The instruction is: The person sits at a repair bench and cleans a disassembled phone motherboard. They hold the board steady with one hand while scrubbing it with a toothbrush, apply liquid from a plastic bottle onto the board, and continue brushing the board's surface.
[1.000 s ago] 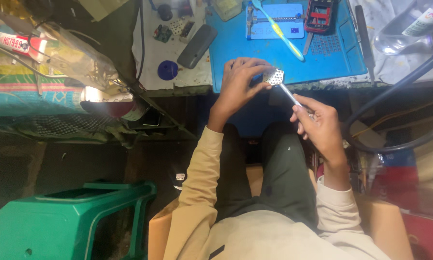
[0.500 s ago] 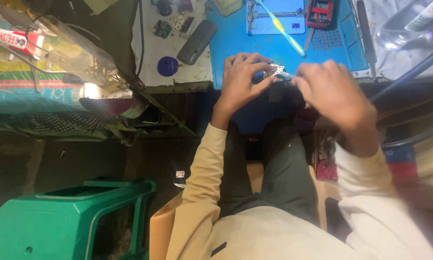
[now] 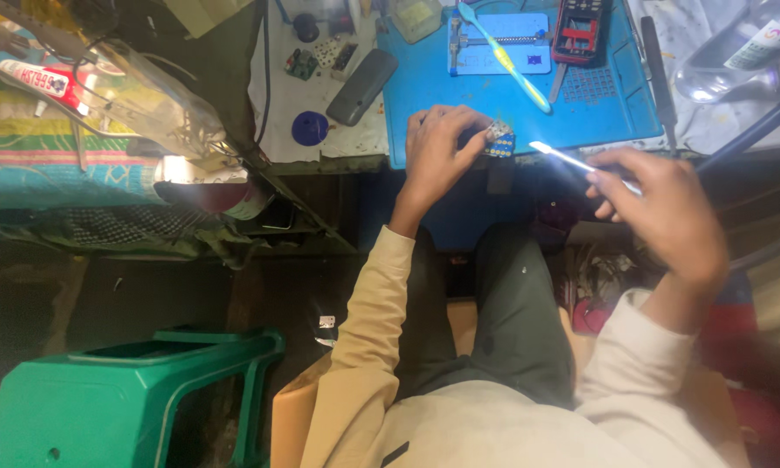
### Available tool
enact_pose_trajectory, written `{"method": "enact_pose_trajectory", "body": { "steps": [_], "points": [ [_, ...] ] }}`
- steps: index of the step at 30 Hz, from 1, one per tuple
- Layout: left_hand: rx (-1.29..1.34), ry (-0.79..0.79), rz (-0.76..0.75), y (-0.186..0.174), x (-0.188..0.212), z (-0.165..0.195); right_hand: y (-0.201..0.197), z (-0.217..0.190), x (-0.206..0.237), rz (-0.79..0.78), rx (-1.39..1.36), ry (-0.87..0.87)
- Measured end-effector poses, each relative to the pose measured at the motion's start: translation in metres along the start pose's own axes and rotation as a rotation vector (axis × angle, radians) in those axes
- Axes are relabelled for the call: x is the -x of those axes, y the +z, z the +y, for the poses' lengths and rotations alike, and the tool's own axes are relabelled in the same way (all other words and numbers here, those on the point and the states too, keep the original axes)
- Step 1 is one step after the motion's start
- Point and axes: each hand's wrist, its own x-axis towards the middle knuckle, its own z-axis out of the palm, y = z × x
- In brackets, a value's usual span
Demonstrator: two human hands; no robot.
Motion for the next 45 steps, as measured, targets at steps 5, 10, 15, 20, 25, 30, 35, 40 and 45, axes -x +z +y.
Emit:
{"method": "enact_pose_trajectory", "body": {
  "steps": [5,10,15,20,25,30,35,40,45],
  "points": [
    [-0.004,-0.012,0.006,0.003,0.000,-0.001,0.041,0.029,0.001,0.254,-0.316,0.049],
    [-0.015,-0.020,-0.011,0.007,-0.001,-0.005,0.077,0.024,-0.043,0.334,-0.084,-0.368],
    [-0.079,-0.003,0.038,0.012,-0.002,-0.007,0.084,0.023,-0.097,0.126,-0.008,-0.524],
    [-0.115,-0.036,0.039,0.015,-0.003,-0.008,0.088,0.035,-0.108,0.120,-0.095,-0.423],
    [-0.020,-0.007,-0.007,0.007,0.000,-0.013,0.093,0.041,-0.105,0.187,-0.141,-0.400],
    [-0.002,0.084,-0.093,-0.001,0.000,-0.016,0.095,0.044,-0.107,0.213,-0.171,-0.408],
    [0.019,0.122,-0.108,-0.003,-0.004,-0.018,0.099,0.046,-0.106,0.249,-0.214,-0.379],
    [0.017,0.069,-0.151,-0.005,-0.006,-0.016,0.103,0.045,-0.105,0.285,-0.272,-0.407],
    [0.037,0.077,-0.156,-0.008,-0.007,-0.012,0.106,0.043,-0.101,0.312,-0.353,-0.388]
  ]
}}
